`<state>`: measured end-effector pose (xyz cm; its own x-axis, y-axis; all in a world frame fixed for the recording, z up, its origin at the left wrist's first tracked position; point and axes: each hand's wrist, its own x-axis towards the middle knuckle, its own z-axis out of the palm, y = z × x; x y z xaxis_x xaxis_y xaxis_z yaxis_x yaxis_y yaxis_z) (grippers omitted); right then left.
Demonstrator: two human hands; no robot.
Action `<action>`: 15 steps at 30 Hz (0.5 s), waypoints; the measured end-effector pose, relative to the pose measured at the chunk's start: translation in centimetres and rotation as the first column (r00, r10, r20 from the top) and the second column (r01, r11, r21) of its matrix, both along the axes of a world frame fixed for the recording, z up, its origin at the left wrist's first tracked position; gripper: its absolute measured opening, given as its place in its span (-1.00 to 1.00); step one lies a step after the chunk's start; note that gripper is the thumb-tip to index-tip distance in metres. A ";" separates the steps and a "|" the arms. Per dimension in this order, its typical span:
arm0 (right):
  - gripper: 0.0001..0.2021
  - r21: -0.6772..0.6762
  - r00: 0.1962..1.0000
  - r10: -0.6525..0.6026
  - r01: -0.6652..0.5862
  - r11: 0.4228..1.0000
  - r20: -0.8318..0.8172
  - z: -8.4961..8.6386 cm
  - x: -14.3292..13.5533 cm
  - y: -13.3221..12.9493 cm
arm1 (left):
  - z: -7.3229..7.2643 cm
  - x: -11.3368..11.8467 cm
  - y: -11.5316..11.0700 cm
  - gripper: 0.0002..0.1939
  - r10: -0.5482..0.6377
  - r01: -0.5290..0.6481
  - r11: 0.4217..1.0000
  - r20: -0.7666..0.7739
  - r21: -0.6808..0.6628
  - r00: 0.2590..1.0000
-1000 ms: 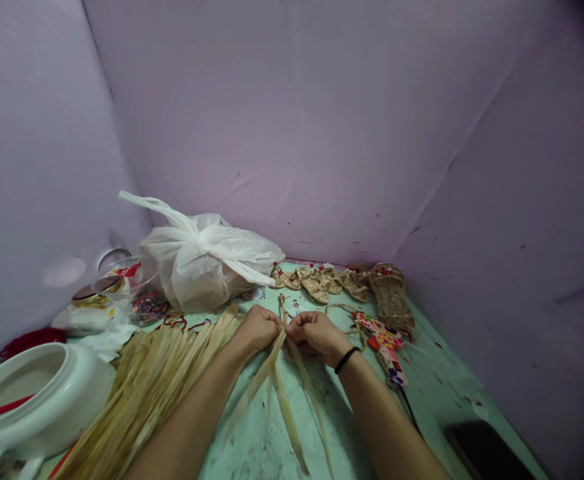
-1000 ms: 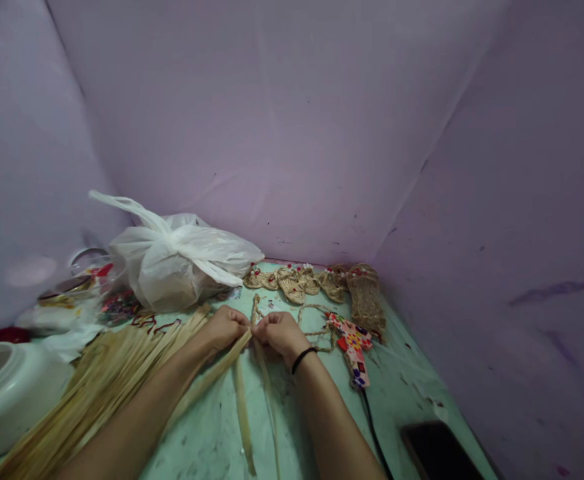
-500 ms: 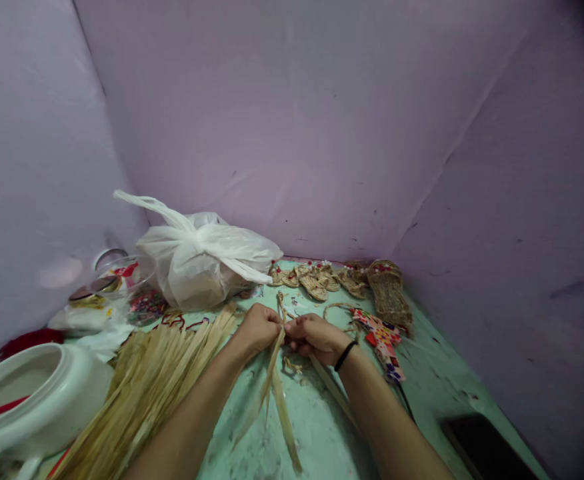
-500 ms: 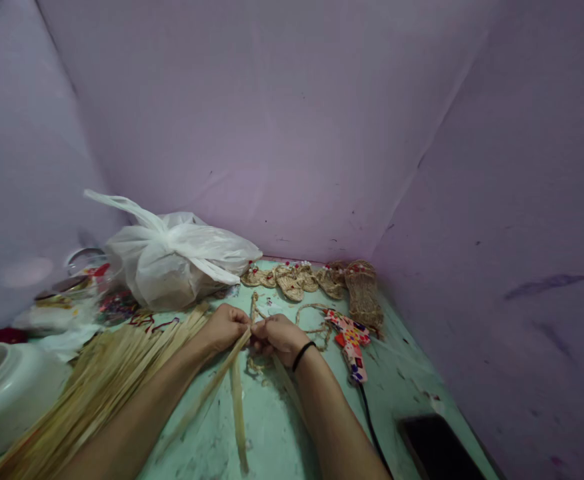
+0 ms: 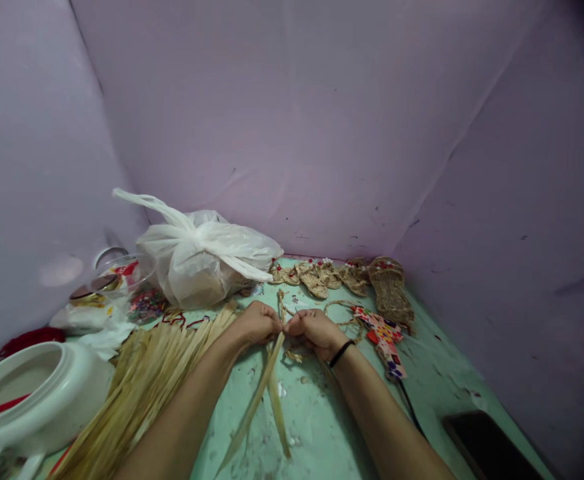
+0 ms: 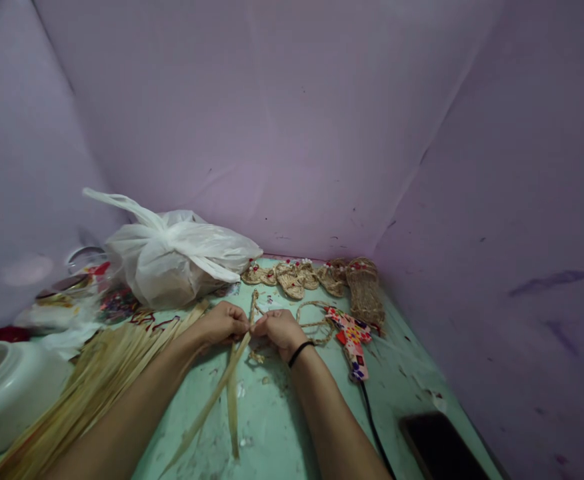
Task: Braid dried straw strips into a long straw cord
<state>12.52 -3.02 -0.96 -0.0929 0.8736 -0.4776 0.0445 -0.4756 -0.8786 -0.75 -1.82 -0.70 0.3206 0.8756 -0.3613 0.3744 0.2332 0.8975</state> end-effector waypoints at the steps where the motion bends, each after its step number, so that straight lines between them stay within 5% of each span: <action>1: -0.92 0.007 1.000 0.001 -0.001 1.000 -0.005 -0.1 0.1 0.0 | -0.1 0.1 0.0 -0.96 0.013 -0.013 1.000 -0.010 0.005 1.000; 9: -0.91 0.044 0.997 0.056 -0.054 0.998 -0.045 -0.1 0.1 -0.3 | -0.8 0.3 0.0 -0.92 0.033 0.001 0.975 -0.153 0.223 0.988; 15: -0.86 0.068 0.998 0.029 -0.033 0.997 0.062 0.2 -0.5 -0.5 | 0.6 -0.4 -0.2 -0.90 0.009 0.076 0.974 -0.371 0.212 0.929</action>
<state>12.00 -3.54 -0.74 -0.0933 0.9019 -0.4216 0.1123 -0.4113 -0.9046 -1.11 -2.06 -0.10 0.2325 0.9372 -0.2599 0.6915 0.0287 0.7218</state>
